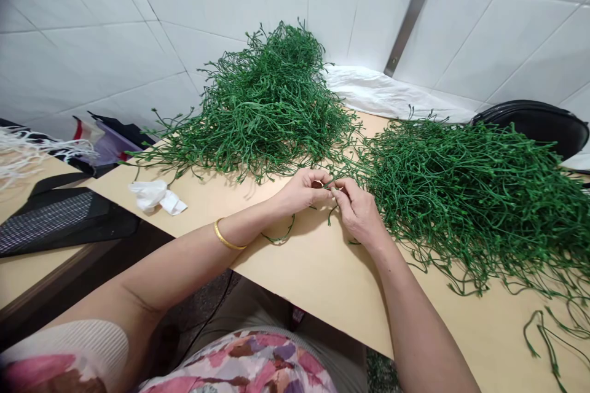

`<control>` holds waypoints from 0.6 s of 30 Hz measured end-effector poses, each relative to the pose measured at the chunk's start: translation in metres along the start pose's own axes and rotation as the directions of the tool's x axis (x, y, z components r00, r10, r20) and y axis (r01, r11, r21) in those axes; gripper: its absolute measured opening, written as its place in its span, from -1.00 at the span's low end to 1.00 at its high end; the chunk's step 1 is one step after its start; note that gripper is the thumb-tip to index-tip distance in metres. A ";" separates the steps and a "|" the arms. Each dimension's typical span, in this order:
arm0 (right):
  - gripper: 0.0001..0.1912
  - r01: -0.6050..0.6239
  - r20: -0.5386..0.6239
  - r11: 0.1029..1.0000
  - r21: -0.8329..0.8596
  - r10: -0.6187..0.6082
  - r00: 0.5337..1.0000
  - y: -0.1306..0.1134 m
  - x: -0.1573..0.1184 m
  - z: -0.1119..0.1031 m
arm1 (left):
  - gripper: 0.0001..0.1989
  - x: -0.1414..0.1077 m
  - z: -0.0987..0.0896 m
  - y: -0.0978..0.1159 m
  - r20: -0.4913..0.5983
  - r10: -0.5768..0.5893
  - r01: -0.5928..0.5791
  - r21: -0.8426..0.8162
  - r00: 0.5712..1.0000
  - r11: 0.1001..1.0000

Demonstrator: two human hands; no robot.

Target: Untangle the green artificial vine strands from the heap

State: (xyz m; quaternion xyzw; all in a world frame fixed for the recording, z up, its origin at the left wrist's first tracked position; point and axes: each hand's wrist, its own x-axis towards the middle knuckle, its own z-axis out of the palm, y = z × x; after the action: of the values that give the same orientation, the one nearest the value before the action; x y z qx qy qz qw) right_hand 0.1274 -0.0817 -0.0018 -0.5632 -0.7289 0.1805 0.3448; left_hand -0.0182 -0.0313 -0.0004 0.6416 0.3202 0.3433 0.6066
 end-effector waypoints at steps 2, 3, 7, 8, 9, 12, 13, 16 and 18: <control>-0.80 0.018 -0.011 0.998 -0.061 -0.018 1.000 -0.001 0.000 0.002 | -0.90 0.000 0.001 -0.001 0.030 0.011 -0.010 -0.025 0.999 1.000; -0.80 0.029 -0.016 0.995 -0.092 -0.031 0.999 -0.001 0.001 0.002 | -0.88 0.001 0.001 -0.002 0.040 0.027 -0.026 -0.025 0.999 0.999; -0.75 0.050 -0.013 0.986 -0.157 -0.053 0.999 -0.001 0.000 -0.001 | -0.83 0.003 0.000 -0.006 0.082 0.065 -0.066 0.011 0.995 0.998; -0.73 0.049 0.001 0.989 -0.139 -0.049 0.999 -0.001 0.000 -0.002 | -0.82 0.003 0.000 -0.005 0.101 0.059 -0.060 0.005 0.993 0.998; -0.71 0.046 0.019 0.993 -0.107 -0.044 0.999 -0.001 0.000 -0.004 | -0.80 0.003 -0.001 -0.004 0.124 0.049 -0.049 -0.010 0.991 0.999; -0.68 0.021 0.092 0.997 0.072 -0.027 0.995 -0.001 -0.001 -0.010 | -0.75 0.000 -0.003 0.001 0.191 0.014 0.002 -0.084 0.981 0.996; -0.68 0.009 0.116 0.990 0.143 -0.026 0.993 -0.001 -0.001 -0.012 | -0.74 -0.001 -0.003 0.003 0.210 -0.001 0.024 -0.106 0.978 0.994; -0.68 -0.060 0.144 0.935 0.350 0.009 0.989 -0.002 -0.003 -0.012 | -0.72 -0.005 -0.005 0.007 0.262 -0.034 0.079 -0.162 0.964 0.984; -0.64 -0.133 0.106 0.860 0.492 0.092 0.990 -0.005 -0.004 -0.009 | -0.73 -0.007 -0.006 0.007 0.296 -0.027 0.089 -0.199 0.955 0.976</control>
State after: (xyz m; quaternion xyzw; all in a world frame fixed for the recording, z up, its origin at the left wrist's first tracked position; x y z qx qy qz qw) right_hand 0.1312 -0.0883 0.0066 -0.4892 -0.6365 0.4042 0.4383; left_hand -0.0269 -0.0343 0.0067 0.6078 0.2081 0.2588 0.7213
